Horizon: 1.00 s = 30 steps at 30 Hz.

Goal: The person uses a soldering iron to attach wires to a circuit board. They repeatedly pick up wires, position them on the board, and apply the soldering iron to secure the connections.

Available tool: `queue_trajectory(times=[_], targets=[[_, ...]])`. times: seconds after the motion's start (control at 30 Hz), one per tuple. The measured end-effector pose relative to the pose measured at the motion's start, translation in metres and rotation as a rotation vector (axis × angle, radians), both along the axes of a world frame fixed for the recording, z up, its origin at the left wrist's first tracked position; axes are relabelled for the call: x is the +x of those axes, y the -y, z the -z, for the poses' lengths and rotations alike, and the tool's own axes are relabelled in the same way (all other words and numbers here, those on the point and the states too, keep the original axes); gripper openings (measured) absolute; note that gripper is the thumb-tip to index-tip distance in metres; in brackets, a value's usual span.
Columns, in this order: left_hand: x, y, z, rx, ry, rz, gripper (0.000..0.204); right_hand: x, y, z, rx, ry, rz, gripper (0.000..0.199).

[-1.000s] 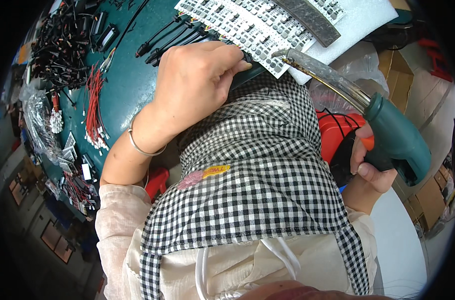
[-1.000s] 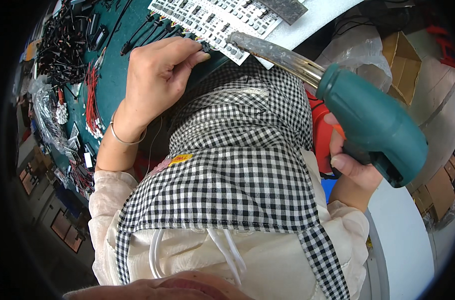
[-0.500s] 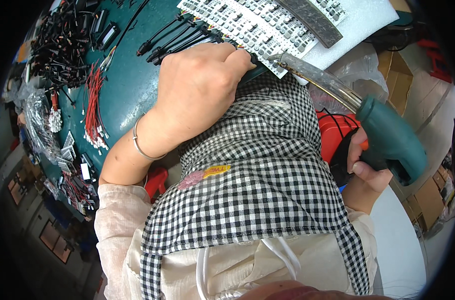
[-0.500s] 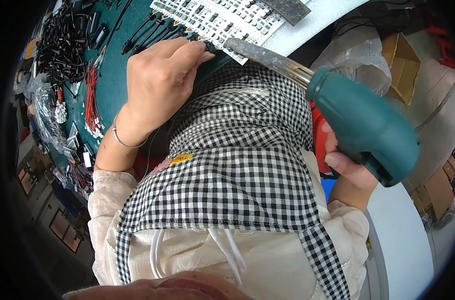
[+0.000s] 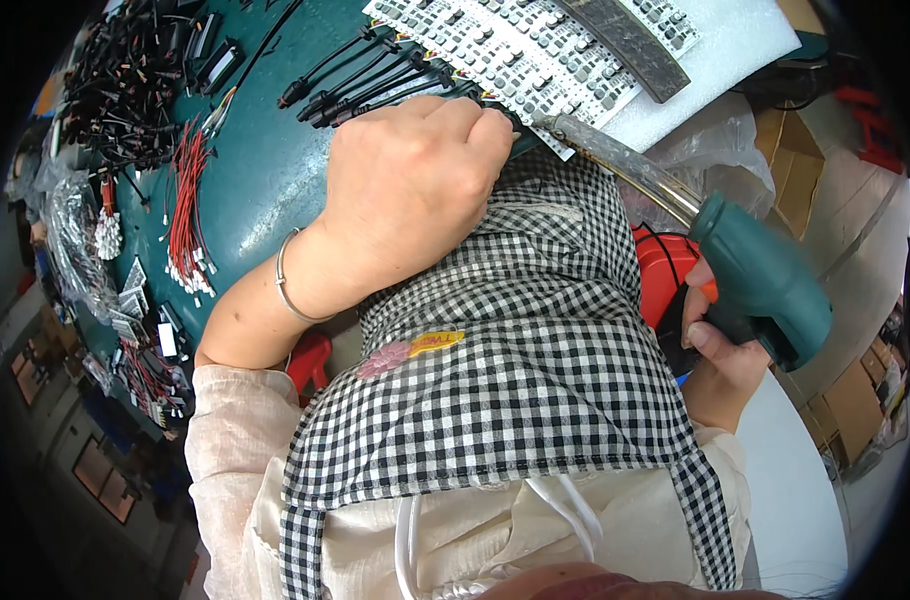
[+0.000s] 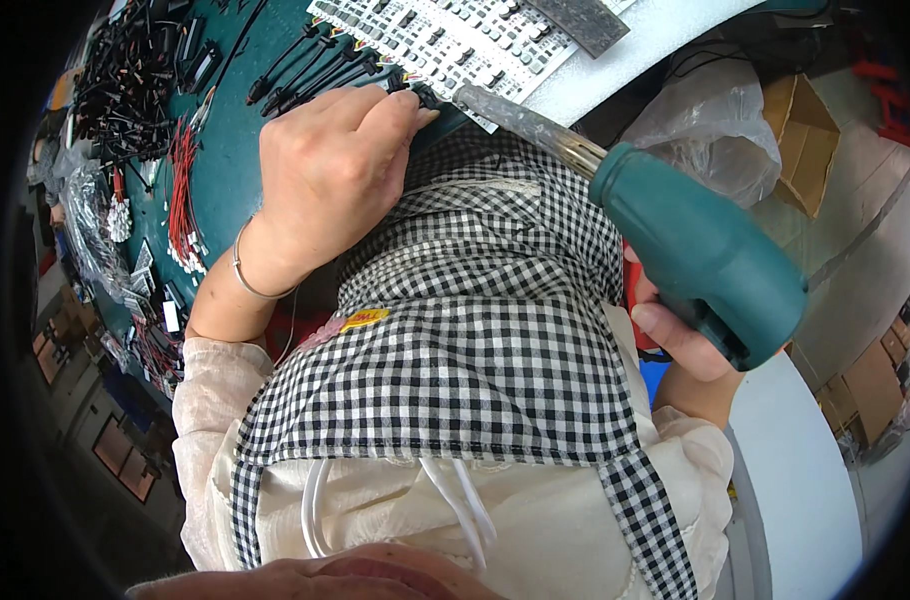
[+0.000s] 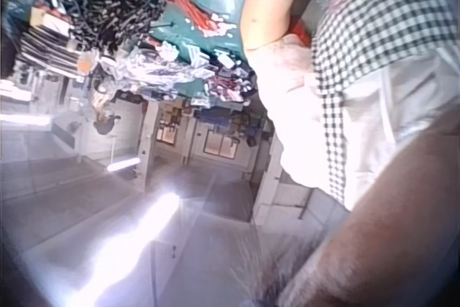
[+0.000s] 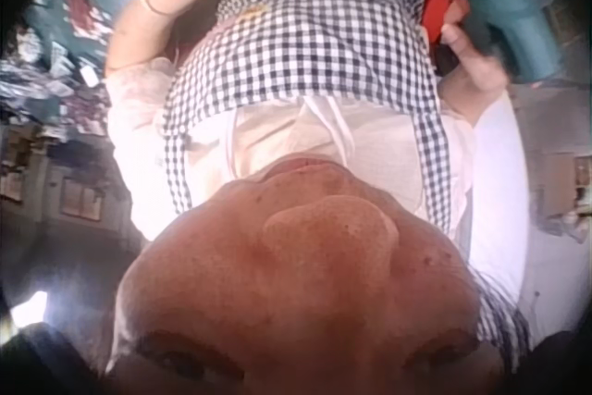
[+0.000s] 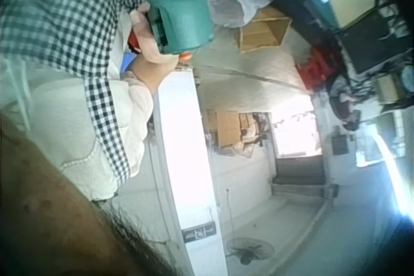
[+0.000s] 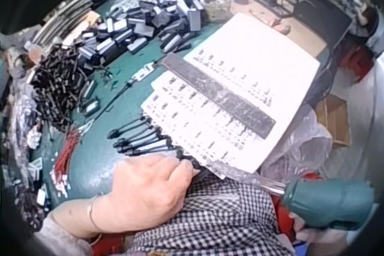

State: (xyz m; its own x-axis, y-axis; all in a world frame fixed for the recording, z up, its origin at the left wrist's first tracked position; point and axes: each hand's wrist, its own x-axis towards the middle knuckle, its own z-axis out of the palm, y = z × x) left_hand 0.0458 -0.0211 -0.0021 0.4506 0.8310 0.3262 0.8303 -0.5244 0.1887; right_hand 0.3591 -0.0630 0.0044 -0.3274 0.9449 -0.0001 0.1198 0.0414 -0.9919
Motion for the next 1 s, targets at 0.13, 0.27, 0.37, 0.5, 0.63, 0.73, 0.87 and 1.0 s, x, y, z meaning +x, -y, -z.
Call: queue_trajectory(times=[0.13,0.27,0.37,0.5,0.63,0.73,0.87,1.0], targets=[[0.000,-0.001,-0.001,0.011,-0.011,0.008,0.015,0.008,0.002,0.004,-0.010,-0.015,-0.026,0.063],[0.000,0.000,-0.001,0.018,-0.015,0.008,0.015,0.010,0.003,0.006,-0.022,-0.030,-0.028,0.062],[0.002,0.000,-0.002,0.028,-0.032,0.018,0.013,0.001,0.002,0.007,-0.076,-0.149,0.014,0.060],[-0.001,-0.002,-0.001,0.037,-0.033,0.026,0.011,-0.005,-0.011,-0.004,-0.150,-0.375,0.010,0.060],[0.000,-0.004,-0.002,0.041,-0.040,0.045,0.011,-0.006,-0.016,-0.010,-0.140,-0.400,0.052,0.065],[0.000,0.000,-0.005,0.003,-0.081,0.025,0.009,-0.006,-0.016,-0.006,-0.141,-0.431,0.031,0.066],[-0.001,0.005,-0.013,-0.037,-0.099,0.020,0.007,-0.015,-0.013,-0.005,-0.145,-0.477,0.082,0.068],[0.001,0.002,-0.011,-0.048,-0.003,0.051,0.013,-0.002,-0.027,0.007,-0.233,-0.541,-0.099,0.064]])
